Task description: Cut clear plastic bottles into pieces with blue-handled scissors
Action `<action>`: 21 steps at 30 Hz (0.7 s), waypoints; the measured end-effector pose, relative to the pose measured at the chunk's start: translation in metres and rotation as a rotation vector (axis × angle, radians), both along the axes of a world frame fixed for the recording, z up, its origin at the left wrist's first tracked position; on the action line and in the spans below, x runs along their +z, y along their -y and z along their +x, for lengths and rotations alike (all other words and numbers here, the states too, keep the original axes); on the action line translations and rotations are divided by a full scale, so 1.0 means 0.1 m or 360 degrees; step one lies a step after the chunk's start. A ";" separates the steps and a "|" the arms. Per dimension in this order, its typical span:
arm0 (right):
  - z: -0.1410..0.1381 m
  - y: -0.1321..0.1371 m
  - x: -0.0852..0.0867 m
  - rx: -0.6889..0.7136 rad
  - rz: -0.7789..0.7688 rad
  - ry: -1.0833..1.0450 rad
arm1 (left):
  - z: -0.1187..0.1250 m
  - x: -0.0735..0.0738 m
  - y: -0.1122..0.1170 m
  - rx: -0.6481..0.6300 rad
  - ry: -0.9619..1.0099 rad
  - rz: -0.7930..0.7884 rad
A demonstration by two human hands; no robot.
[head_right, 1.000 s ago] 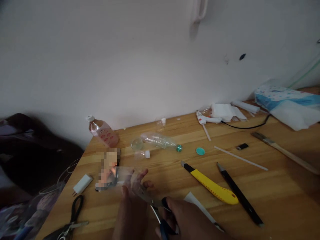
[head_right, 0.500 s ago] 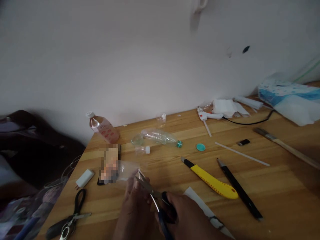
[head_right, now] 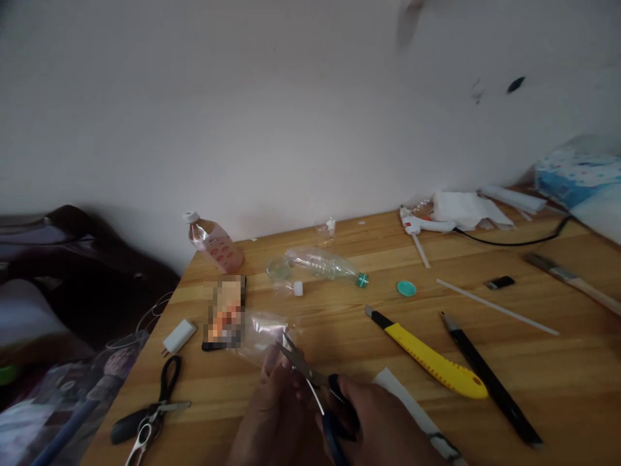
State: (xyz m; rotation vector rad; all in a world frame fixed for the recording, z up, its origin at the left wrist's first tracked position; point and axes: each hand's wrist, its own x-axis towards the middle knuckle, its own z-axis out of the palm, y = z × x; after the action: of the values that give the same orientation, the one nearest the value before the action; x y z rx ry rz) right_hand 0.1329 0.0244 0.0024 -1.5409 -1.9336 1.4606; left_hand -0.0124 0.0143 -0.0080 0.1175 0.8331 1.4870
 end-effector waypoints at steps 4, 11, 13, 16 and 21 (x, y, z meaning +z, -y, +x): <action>0.03 -0.02 0.03 0.0038 -0.0058 -0.0035 | -0.01 0.03 0.00 -0.0010 -0.0007 0.0036; 0.05 0.01 -0.01 -0.0005 0.0040 0.0047 | -0.04 0.05 0.00 -0.0065 -0.0103 0.0042; 0.05 0.01 -0.01 0.0012 0.0025 0.0059 | -0.04 0.08 0.00 -0.0075 -0.0126 0.0022; 0.06 0.00 0.01 0.0072 -0.0002 0.0075 | -0.05 0.13 -0.01 -0.0051 -0.0160 -0.0041; 0.05 -0.01 0.01 0.0058 -0.0018 0.0117 | -0.05 0.21 -0.01 -0.0062 -0.0161 -0.0102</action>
State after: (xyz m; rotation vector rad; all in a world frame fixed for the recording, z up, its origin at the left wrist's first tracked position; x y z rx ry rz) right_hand 0.1374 0.0251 0.0033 -1.5933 -2.0083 1.4514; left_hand -0.0171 0.0154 0.0129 0.1611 0.9541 1.4252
